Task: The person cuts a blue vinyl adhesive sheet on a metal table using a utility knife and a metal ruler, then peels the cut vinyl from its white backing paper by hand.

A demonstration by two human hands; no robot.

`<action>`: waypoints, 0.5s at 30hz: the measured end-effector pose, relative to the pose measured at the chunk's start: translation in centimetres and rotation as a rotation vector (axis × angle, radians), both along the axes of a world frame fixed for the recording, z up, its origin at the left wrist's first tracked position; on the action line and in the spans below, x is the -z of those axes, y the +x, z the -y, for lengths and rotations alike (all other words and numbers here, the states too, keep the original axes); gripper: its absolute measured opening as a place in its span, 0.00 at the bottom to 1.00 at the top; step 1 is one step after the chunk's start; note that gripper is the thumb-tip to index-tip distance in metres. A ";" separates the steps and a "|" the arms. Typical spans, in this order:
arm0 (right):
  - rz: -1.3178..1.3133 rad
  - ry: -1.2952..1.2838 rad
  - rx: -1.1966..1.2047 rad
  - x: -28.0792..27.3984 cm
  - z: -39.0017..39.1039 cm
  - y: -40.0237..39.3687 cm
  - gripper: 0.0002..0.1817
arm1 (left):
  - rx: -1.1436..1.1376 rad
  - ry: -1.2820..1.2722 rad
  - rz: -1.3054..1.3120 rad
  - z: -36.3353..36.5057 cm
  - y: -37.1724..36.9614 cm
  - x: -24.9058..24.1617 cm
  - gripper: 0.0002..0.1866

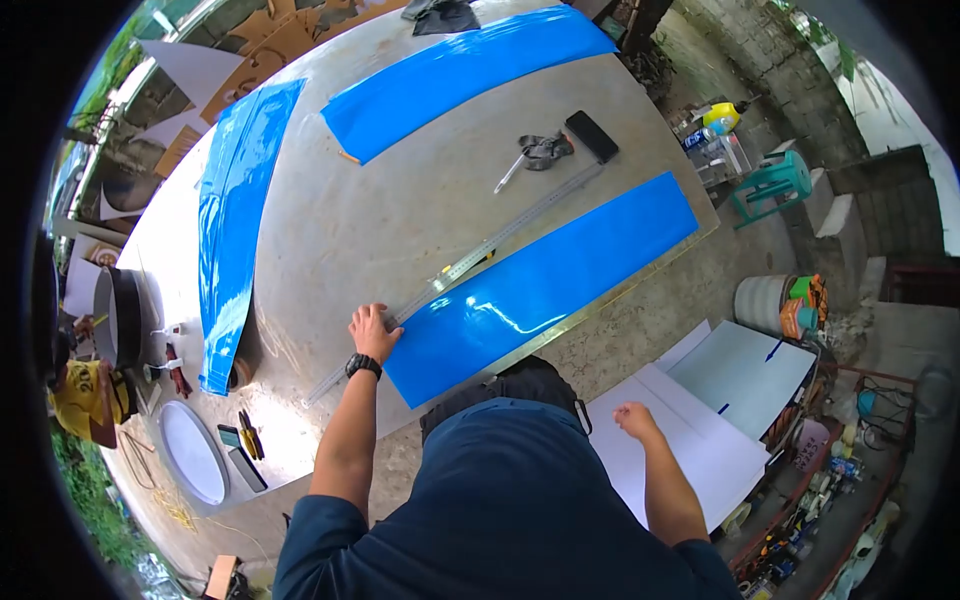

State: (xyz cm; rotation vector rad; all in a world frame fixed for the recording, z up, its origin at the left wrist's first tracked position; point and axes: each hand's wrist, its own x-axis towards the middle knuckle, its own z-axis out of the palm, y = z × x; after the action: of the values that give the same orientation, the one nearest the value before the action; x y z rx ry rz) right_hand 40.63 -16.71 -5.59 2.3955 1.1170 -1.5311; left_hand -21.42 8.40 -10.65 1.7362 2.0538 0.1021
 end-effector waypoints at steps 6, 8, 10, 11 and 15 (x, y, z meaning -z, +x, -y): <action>0.025 0.091 0.018 -5.0 -1.6 -6.3 0.13 | 0.096 0.025 0.247 -0.6 -1.5 0.6 0.20; 0.035 0.136 -0.029 -6.1 -3.6 -8.6 0.14 | 0.020 0.076 0.429 -0.8 -2.2 0.2 0.19; 0.023 0.215 -0.048 -7.0 -5.1 -10.7 0.14 | 0.036 0.171 0.450 -1.4 -3.1 -1.4 0.18; 0.017 0.253 -0.059 -7.4 -5.7 -11.6 0.13 | 0.043 0.216 0.461 -1.6 -3.7 -2.5 0.18; -0.010 0.256 -0.098 -8.7 -7.3 -14.1 0.13 | 0.061 0.299 0.433 -3.5 -7.1 -6.0 0.16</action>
State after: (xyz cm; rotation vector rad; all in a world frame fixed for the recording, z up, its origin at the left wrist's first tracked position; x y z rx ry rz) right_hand 26.53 -9.45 3.13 2.4452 1.4910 -1.4489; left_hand -28.50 11.95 -4.68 1.7523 1.7287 0.7319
